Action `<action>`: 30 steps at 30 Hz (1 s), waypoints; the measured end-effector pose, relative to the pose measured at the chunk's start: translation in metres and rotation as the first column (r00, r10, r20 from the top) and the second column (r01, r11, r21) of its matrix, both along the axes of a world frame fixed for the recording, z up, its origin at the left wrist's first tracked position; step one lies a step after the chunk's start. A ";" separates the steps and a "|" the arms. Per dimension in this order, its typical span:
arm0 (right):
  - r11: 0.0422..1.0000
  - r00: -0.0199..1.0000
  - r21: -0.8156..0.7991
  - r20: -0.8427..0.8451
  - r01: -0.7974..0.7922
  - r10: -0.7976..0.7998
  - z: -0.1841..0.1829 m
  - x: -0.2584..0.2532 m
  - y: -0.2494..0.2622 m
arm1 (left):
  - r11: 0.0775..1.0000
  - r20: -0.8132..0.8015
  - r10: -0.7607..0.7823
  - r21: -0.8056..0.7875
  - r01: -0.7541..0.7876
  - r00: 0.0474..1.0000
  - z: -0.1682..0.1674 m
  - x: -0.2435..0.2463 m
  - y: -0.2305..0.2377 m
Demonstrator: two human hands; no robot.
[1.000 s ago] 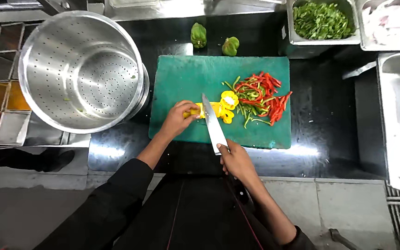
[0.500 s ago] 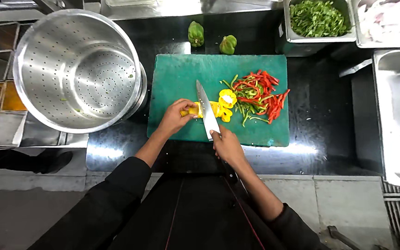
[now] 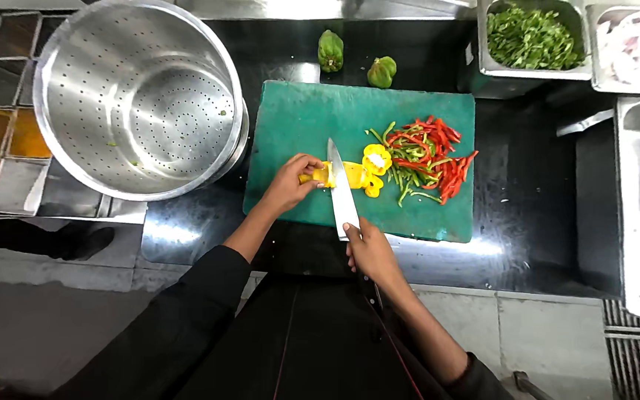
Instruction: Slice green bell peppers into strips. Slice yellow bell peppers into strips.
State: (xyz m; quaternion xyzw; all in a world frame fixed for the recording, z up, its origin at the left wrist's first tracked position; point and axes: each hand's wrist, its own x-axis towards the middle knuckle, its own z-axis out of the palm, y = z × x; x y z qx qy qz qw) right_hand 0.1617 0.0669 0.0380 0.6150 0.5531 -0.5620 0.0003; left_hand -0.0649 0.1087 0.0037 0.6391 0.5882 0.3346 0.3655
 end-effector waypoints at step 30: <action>0.969 0.949 -0.183 -0.241 0.164 -0.206 -0.005 -0.014 0.001 | 0.996 0.113 0.002 -0.091 0.009 0.994 0.007 -0.004 -0.001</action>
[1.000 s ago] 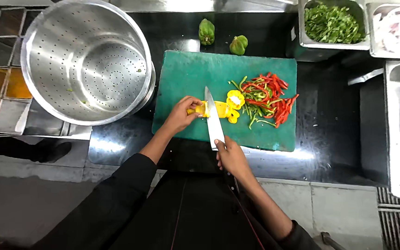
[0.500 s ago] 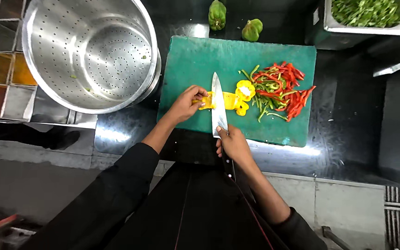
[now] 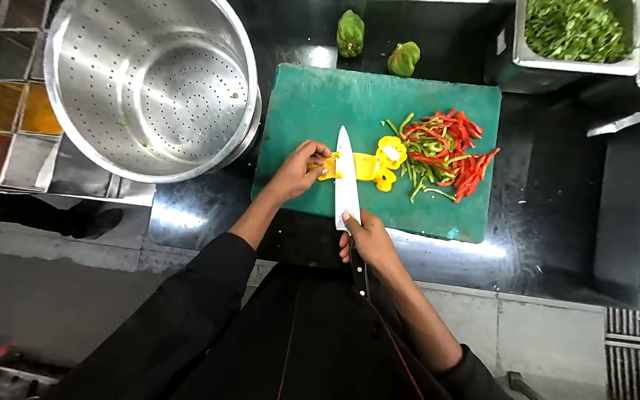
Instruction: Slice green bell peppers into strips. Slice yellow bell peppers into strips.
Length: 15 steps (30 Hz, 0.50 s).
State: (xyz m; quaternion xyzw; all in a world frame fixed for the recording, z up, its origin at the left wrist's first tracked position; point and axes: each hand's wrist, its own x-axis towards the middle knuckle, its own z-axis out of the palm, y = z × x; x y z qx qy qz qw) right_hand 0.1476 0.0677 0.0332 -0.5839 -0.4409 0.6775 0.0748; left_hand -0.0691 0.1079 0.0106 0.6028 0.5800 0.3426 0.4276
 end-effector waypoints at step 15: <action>0.991 0.953 -0.029 -0.269 0.133 -0.135 -0.008 0.009 -0.008 | 0.960 0.088 0.244 0.116 -0.254 0.966 -0.009 0.013 -0.005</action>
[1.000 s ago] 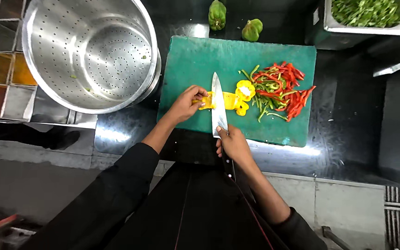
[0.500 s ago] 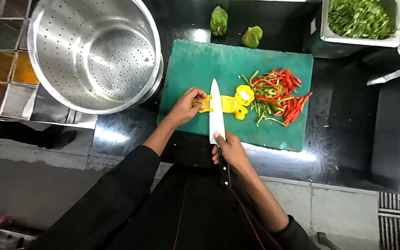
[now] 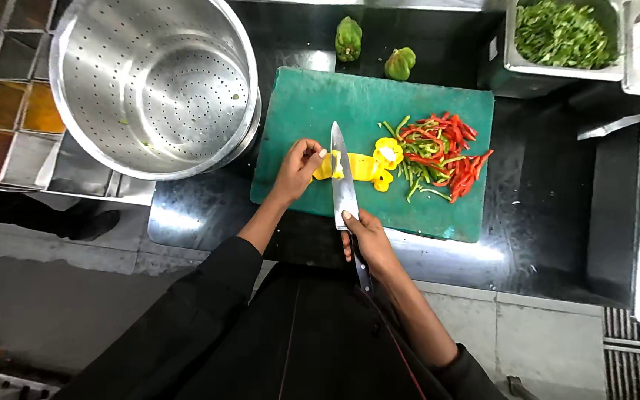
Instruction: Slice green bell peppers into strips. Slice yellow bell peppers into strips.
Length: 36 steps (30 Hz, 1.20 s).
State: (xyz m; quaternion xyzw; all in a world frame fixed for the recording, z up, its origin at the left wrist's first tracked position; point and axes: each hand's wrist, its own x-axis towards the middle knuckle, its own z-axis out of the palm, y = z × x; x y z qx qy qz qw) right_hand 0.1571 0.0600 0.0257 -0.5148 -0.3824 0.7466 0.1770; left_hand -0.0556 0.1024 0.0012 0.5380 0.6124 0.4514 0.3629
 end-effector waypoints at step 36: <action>0.890 0.919 0.258 0.229 -0.376 0.322 -0.007 0.052 0.033 | -0.736 -0.730 0.661 -0.587 -0.338 -0.171 0.099 0.026 -0.567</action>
